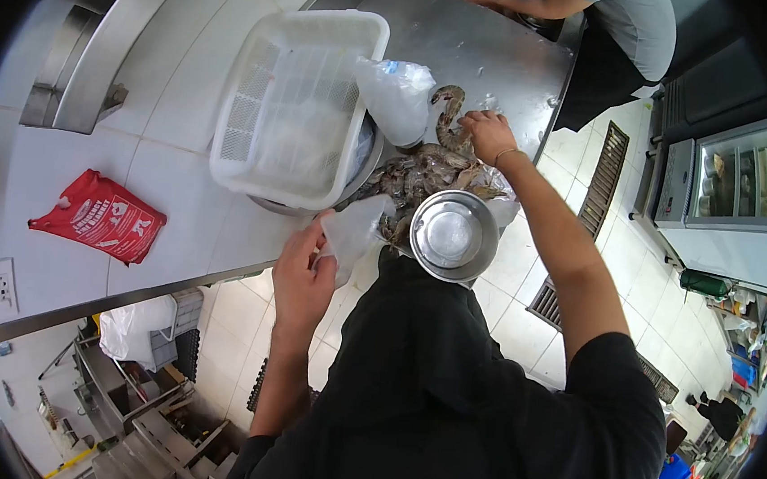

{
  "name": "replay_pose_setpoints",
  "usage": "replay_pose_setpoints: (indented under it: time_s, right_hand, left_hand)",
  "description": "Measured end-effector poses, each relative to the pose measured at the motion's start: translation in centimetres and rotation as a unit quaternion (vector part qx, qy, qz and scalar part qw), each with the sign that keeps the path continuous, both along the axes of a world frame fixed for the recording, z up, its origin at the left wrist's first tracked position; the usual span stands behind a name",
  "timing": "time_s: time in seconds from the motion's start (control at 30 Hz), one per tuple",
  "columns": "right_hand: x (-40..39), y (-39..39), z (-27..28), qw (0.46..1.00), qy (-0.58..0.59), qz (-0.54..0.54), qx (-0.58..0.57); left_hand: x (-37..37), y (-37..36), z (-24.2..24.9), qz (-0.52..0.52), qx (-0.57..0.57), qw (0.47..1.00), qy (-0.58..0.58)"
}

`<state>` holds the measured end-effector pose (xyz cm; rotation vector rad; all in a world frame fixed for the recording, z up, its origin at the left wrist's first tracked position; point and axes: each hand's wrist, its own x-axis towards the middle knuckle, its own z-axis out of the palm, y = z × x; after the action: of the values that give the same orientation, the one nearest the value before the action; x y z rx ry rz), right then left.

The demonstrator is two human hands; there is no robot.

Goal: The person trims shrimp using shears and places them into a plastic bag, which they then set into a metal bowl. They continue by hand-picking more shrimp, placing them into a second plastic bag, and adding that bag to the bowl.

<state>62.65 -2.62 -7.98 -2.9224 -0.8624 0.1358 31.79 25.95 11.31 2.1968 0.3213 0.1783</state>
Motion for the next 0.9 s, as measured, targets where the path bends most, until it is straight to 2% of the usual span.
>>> replay_pose_setpoints:
  time_s: [0.13, 0.27, 0.33, 0.4, 0.47, 0.53, 0.57, 0.6, 0.67, 0.73, 0.77, 0.8, 0.83, 0.9]
  right_hand:
    - [0.8, 0.7, -2.0, 0.99, 0.025, 0.097, -0.097]
    - [0.8, 1.1, -2.4, 0.991, 0.011, 0.1, -0.093]
    - [0.5, 0.6, -1.6, 0.992, 0.004, 0.099, -0.075]
    - [0.4, -0.2, -0.9, 0.998, -0.011, 0.056, -0.002]
    - [-0.5, -0.7, 1.0, 0.995, -0.004, -0.007, 0.1]
    - [-3.0, -0.8, 5.7, 0.968, 0.026, -0.085, 0.234]
    - [-4.6, -0.5, 8.1, 0.955, 0.029, -0.06, 0.291]
    - [-6.2, -0.5, 10.7, 0.937, 0.032, -0.038, 0.346]
    - [-10.0, 0.3, 16.3, 0.921, 0.1, -0.024, 0.375]
    - [-14.0, 1.6, 19.6, 0.899, 0.138, -0.004, 0.415]
    - [-15.3, 2.1, 20.3, 0.902, 0.114, 0.046, 0.415]
    - [-16.7, 2.8, 22.4, 0.891, 0.186, 0.065, 0.408]
    - [-17.2, 3.5, 21.6, 0.89, 0.134, 0.141, 0.412]
    - [-18.2, 4.8, 20.7, 0.915, 0.111, 0.186, 0.339]
  left_hand:
    - [-2.0, 1.2, -2.2, 0.006, -0.081, 0.995, 0.059]
    - [-2.5, 1.1, -2.4, 0.036, -0.146, 0.983, 0.104]
    - [-2.5, 1.0, -2.9, 0.023, -0.11, 0.991, 0.07]
    - [-2.2, 0.9, -3.2, 0.009, -0.047, 0.998, 0.038]
    - [-1.9, 0.7, -3.1, 0.0, 0.044, 0.999, 0.012]
    - [-1.2, 0.8, -4.0, 0.011, 0.063, 0.997, -0.031]
    - [-1.0, 0.8, -4.5, 0.018, 0.074, 0.996, -0.05]
    - [-0.7, 0.7, -5.1, 0.043, 0.023, 0.998, -0.03]
    - [0.4, 0.1, -6.0, 0.083, -0.081, 0.993, 0.006]
    - [1.3, -0.4, -6.1, 0.062, -0.061, 0.996, 0.008]
    - [1.7, -0.7, -5.9, 0.047, -0.054, 0.997, 0.013]
    - [2.1, -1.0, -5.7, 0.033, -0.047, 0.998, 0.018]
    - [2.3, -1.0, -6.0, 0.02, -0.034, 0.999, 0.012]
    - [2.7, -1.2, -6.5, -0.006, -0.008, 1.0, -0.001]
